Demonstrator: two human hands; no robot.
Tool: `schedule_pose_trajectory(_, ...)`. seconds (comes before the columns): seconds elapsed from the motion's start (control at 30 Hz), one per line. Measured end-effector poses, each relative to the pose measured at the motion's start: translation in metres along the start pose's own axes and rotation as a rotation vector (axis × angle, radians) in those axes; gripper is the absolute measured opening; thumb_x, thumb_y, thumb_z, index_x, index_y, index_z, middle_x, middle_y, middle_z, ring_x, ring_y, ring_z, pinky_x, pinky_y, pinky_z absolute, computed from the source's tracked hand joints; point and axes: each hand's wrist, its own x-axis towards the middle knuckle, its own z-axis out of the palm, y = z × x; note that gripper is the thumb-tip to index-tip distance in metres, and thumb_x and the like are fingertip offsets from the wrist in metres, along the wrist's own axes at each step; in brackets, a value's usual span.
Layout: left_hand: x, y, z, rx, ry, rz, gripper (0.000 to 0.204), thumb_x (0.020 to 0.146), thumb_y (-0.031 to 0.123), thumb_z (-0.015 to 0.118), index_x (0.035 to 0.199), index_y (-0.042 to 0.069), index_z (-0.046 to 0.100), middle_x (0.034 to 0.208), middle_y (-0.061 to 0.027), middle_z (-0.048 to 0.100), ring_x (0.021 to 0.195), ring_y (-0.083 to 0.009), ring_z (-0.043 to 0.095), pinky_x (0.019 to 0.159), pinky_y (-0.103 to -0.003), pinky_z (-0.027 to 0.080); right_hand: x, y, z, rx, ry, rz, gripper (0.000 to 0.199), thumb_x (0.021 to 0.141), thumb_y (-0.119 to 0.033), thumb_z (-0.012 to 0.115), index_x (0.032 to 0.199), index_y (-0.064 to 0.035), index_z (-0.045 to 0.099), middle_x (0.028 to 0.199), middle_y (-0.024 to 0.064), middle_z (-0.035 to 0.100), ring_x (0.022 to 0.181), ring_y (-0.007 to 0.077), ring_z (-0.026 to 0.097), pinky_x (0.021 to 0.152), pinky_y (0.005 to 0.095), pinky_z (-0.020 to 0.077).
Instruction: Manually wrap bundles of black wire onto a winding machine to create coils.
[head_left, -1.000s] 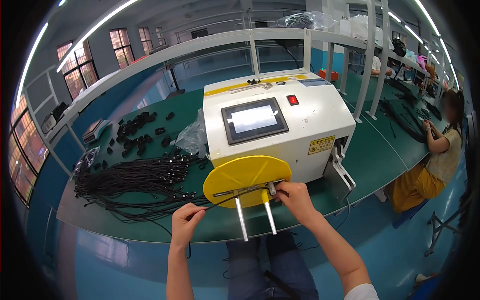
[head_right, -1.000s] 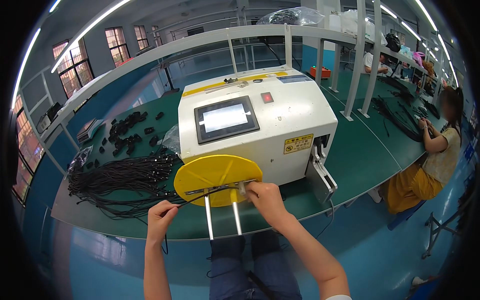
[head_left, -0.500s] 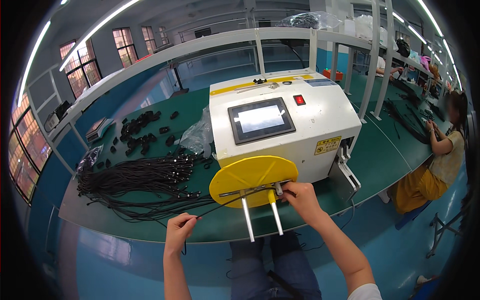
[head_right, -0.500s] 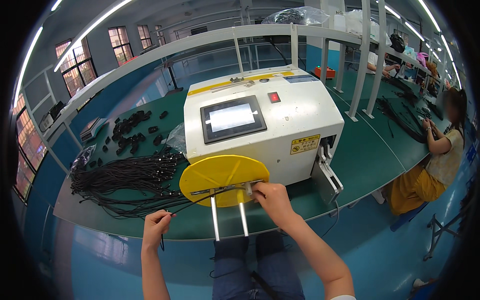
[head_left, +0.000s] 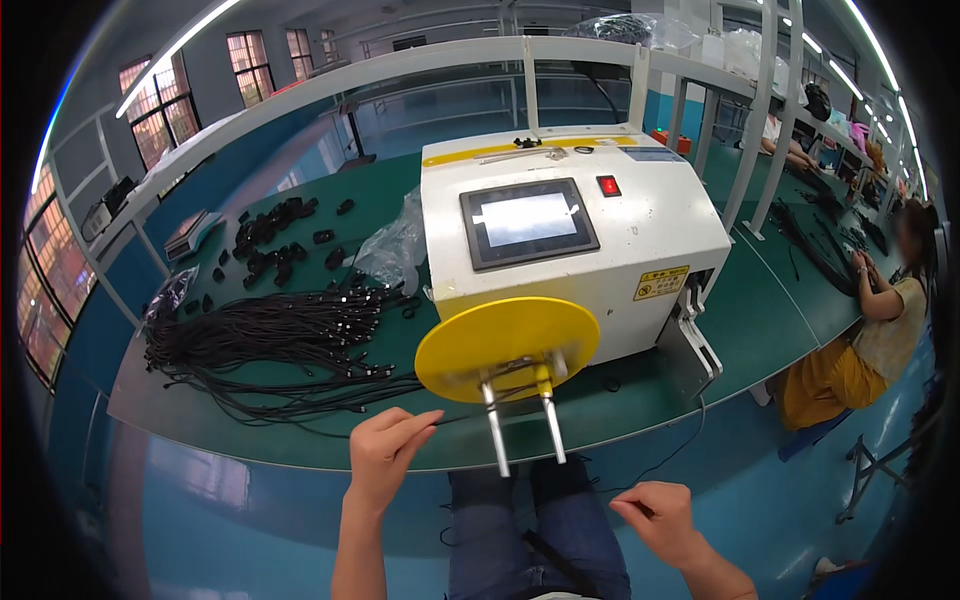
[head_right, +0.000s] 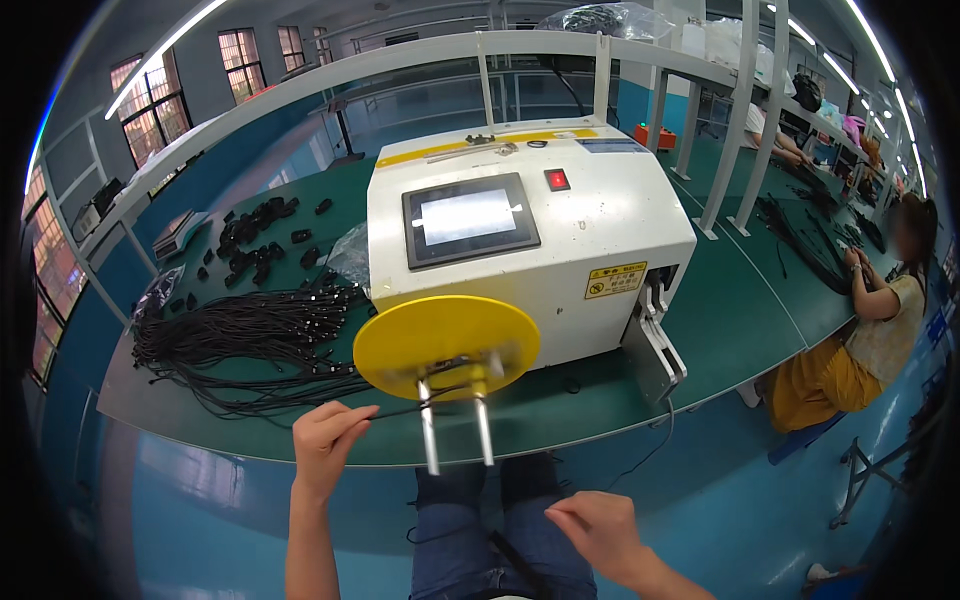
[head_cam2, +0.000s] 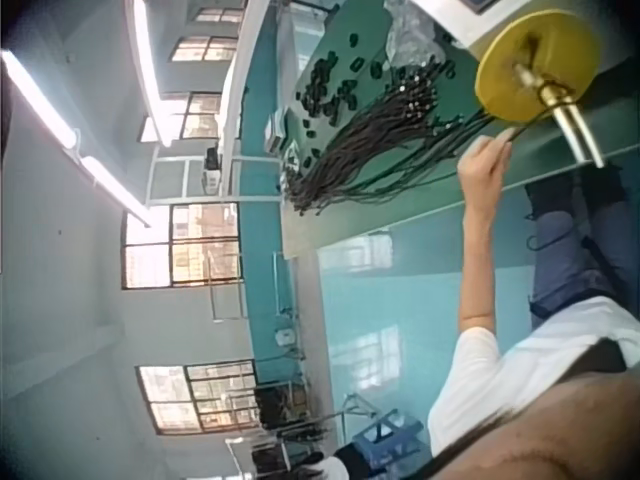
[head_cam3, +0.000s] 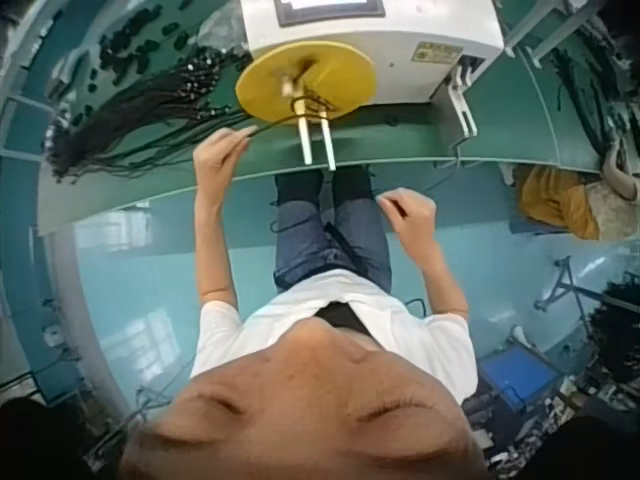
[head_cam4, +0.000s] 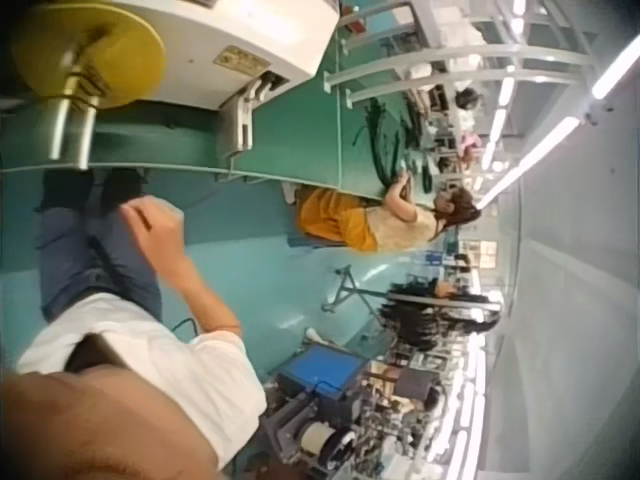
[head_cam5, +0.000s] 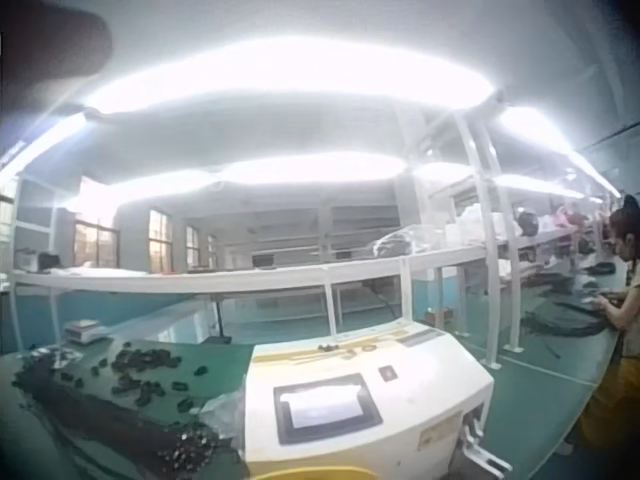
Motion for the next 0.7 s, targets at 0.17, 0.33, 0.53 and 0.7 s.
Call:
schedule_pose_trajectory(0.17, -0.006, 0.004, 0.009, 0.033, 0.006, 0.01, 0.02, 0.073, 0.0, 0.067, 0.093, 0.003, 0.069, 0.064, -0.0059, 0.055, 0.055, -0.0154, 0.052, 0.049, -0.025, 0.038, 0.001, 0.01, 0.005, 0.027, 0.011, 0.029, 0.005, 0.073, 0.0, 0.069, 0.073, 0.0001, 0.065, 0.058, 0.0069, 0.057, 0.048, 0.0138, 0.053, 0.045, 0.0248, 0.0378)
schedule_pose_trajectory(0.33, -0.01, 0.03, 0.008, 0.129, 0.037, 0.088, 0.022, 0.071, -0.001, 0.067, 0.093, 0.004, 0.069, 0.064, -0.0055, 0.055, 0.055, -0.0164, 0.052, 0.049, -0.026, 0.04, 0.004, 0.013, 0.01, 0.027, -0.012, 0.025, 0.004, 0.073, -0.001, 0.069, 0.074, -0.0002, 0.065, 0.058, 0.0069, 0.058, 0.049, 0.0136, 0.054, 0.046, 0.0243, 0.039)
schedule_pose_trajectory(0.53, 0.002, 0.06, 0.019, 0.244, -0.031, 0.243, 0.027, 0.071, 0.0, 0.067, 0.097, 0.006, 0.068, 0.067, -0.005, 0.055, 0.059, -0.0172, 0.053, 0.048, -0.026, 0.041, 0.002, 0.012, 0.019, 0.04, -0.048, 0.023, 0.004, 0.074, -0.002, 0.069, 0.075, -0.0004, 0.065, 0.059, 0.0067, 0.058, 0.05, 0.0139, 0.055, 0.046, 0.0242, 0.0397)
schedule_pose_trajectory(0.7, 0.007, 0.069, 0.025, 0.257, -0.065, 0.286, 0.029, 0.071, -0.001, 0.067, 0.099, 0.006, 0.067, 0.069, -0.0057, 0.056, 0.062, -0.0187, 0.054, 0.051, -0.027, 0.042, 0.003, 0.009, 0.022, 0.069, -0.135, 0.027, 0.008, 0.076, -0.005, 0.069, 0.078, -0.0001, 0.063, 0.066, 0.0099, 0.06, 0.056, 0.0217, 0.057, 0.051, 0.0285, 0.0437)
